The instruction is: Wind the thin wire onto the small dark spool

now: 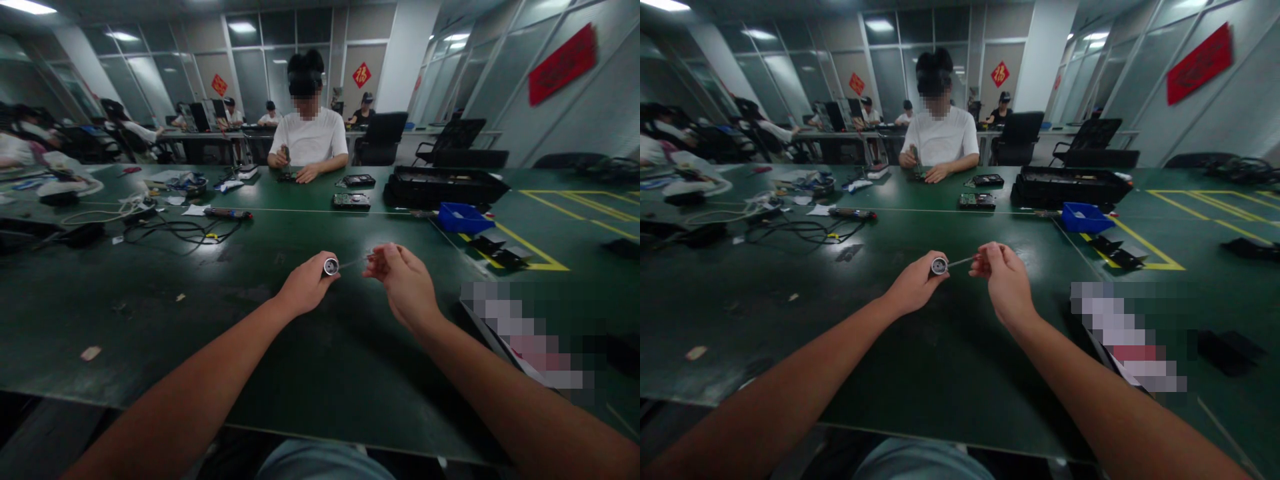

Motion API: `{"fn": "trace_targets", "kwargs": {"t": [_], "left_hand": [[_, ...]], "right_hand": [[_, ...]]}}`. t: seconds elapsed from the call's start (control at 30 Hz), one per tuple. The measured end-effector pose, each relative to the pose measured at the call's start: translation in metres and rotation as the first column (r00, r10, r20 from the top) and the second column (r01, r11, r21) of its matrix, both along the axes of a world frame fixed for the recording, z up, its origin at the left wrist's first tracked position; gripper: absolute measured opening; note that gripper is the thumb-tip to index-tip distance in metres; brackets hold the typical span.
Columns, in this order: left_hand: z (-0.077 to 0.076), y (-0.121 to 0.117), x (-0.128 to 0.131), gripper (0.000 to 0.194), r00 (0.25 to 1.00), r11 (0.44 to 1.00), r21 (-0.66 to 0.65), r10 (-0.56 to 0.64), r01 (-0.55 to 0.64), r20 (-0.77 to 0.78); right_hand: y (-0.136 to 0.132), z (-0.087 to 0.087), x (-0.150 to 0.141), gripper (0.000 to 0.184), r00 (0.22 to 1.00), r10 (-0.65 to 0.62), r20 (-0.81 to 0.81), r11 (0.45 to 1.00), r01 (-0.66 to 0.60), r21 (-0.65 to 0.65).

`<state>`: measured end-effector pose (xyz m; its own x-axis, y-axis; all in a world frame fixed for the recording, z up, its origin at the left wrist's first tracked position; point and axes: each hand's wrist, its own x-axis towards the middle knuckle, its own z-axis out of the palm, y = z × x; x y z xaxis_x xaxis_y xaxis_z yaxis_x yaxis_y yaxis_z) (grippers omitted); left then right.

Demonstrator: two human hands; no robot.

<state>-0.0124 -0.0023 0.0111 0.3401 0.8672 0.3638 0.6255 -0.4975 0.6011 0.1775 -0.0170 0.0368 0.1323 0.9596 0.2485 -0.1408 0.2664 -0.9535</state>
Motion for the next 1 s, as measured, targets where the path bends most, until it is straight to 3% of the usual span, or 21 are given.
{"fn": "trace_targets", "kwargs": {"t": [0.07, 0.13, 0.3, 0.47, 0.57, 0.7, 0.83, 0.9, 1.0], "left_hand": [[0.001, -0.001, 0.0, 0.017, 1.0, 1.0, 0.004, 0.005, -0.005, -0.004], [0.001, -0.002, 0.0, 0.018, 1.0, 1.0, -0.002, 0.014, -0.014, -0.007], [0.001, -0.002, 0.001, 0.02, 1.0, 1.0, -0.015, 0.015, -0.015, -0.001], [0.001, -0.002, 0.001, 0.02, 1.0, 0.999, -0.035, 0.024, -0.024, 0.001], [0.001, -0.002, 0.0, 0.021, 1.0, 0.999, -0.044, 0.022, -0.023, -0.005], [0.001, -0.002, 0.0, 0.021, 1.0, 0.999, -0.038, 0.017, -0.018, -0.01], [0.0, -0.001, 0.0, 0.021, 1.0, 0.999, -0.04, 0.01, -0.011, -0.006], [-0.001, -0.001, -0.001, 0.022, 1.0, 0.999, -0.032, 0.012, -0.012, 0.003], [-0.001, 0.0, -0.001, 0.021, 1.0, 0.999, -0.027, 0.02, -0.02, 0.004]], "right_hand": [[0.003, 0.0, 0.002, 0.027, 0.996, -0.002, -0.085, 0.999, -0.001, -0.032], [0.003, 0.0, 0.002, 0.026, 0.997, -0.024, -0.072, 1.0, 0.025, 0.018], [-0.008, 0.0, -0.001, 0.024, 0.969, -0.13, 0.211, 0.98, 0.092, 0.179], [-0.018, 0.006, -0.002, 0.024, 0.84, -0.242, 0.486, 0.948, 0.098, 0.302], [-0.021, 0.012, 0.0, 0.026, 0.71, -0.312, 0.631, 0.93, 0.093, 0.355], [-0.021, 0.013, 0.003, 0.038, 0.598, -0.4, 0.695, 0.904, 0.132, 0.406], [-0.021, 0.011, 0.002, 0.029, 0.607, -0.388, 0.693, 0.902, 0.095, 0.421], [-0.021, 0.01, 0.002, 0.019, 0.651, -0.327, 0.685, 0.906, 0.009, 0.424], [-0.022, 0.011, 0.003, 0.018, 0.683, -0.241, 0.69, 0.892, -0.125, 0.435]]}}
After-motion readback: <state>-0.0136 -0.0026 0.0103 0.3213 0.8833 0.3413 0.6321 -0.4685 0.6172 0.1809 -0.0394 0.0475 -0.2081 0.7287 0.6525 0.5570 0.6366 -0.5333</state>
